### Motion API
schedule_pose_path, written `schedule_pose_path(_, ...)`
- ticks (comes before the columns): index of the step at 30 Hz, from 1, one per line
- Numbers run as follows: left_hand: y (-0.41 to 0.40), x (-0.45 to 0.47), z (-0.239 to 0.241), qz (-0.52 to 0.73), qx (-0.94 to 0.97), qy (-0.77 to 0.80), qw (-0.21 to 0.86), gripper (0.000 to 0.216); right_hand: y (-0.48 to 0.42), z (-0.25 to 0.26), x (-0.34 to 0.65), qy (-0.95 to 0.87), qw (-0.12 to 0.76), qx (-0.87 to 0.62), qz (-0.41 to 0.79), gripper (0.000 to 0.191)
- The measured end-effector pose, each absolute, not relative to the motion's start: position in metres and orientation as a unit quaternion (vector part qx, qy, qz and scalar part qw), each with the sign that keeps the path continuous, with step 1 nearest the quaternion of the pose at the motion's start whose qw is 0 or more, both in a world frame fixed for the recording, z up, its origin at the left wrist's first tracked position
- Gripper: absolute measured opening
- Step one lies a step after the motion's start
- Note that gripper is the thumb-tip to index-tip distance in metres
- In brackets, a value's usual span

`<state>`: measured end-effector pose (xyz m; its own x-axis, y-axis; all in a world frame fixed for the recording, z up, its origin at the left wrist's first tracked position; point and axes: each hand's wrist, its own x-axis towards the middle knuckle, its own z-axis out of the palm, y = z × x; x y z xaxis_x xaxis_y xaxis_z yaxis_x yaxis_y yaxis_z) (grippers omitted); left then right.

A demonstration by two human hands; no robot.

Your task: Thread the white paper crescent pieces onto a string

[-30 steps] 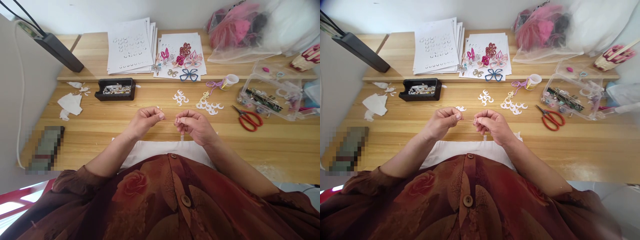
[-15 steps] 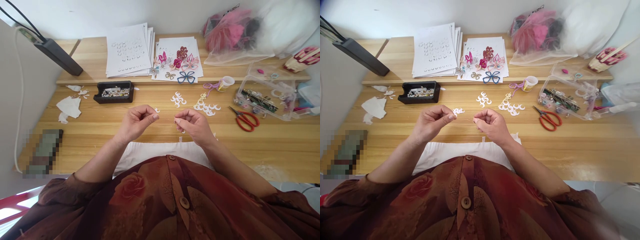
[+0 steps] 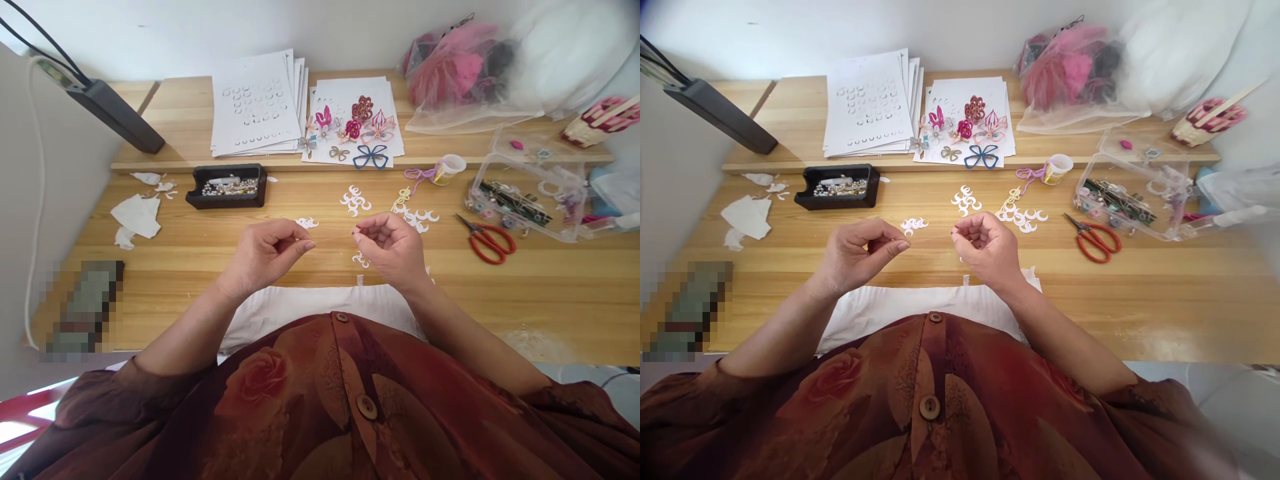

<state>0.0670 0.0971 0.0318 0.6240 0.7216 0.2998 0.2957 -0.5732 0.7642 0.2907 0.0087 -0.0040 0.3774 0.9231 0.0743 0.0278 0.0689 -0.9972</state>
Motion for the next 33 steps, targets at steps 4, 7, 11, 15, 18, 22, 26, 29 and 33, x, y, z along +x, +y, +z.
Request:
schedule_pose_path(4,0.088,0.066,0.038,0.306,0.84,0.31,0.323,0.019,0.006,-0.006,0.291,-0.452,0.592,-0.584,0.322,0.015)
schedule_pose_path(7,0.086,0.066,0.038,0.285,0.839,0.321,0.335,0.019,0.007,-0.007,0.29,-0.444,0.617,-0.563,0.325,0.019)
schedule_pose_path(11,0.089,0.065,0.028,0.26,0.797,0.348,0.419,0.022,0.009,-0.006,0.289,-0.406,0.654,-0.545,0.332,0.019)
schedule_pose_path(15,0.09,0.062,0.022,0.273,0.797,0.351,0.409,0.019,0.009,-0.002,0.286,-0.384,0.673,-0.547,0.316,0.02)
schedule_pose_path(18,0.09,0.061,0.023,0.294,0.787,0.355,0.409,0.016,0.01,-0.001,0.287,-0.371,0.676,-0.542,0.333,0.02)
schedule_pose_path(22,0.088,0.06,0.021,0.283,0.752,0.371,0.466,0.018,0.012,-0.003,0.29,-0.354,0.675,-0.546,0.348,0.022)
schedule_pose_path(26,0.084,0.058,0.019,0.211,0.713,0.388,0.544,0.024,0.012,0.006,0.292,-0.332,0.695,-0.536,0.345,0.022)
schedule_pose_path(29,0.083,0.054,0.022,0.217,0.677,0.395,0.582,0.03,0.009,0.019,0.291,-0.331,0.698,-0.516,0.368,0.021)
schedule_pose_path(33,0.085,0.045,0.029,0.242,0.693,0.403,0.547,0.032,0.003,0.033,0.286,-0.36,0.684,-0.51,0.379,0.022)
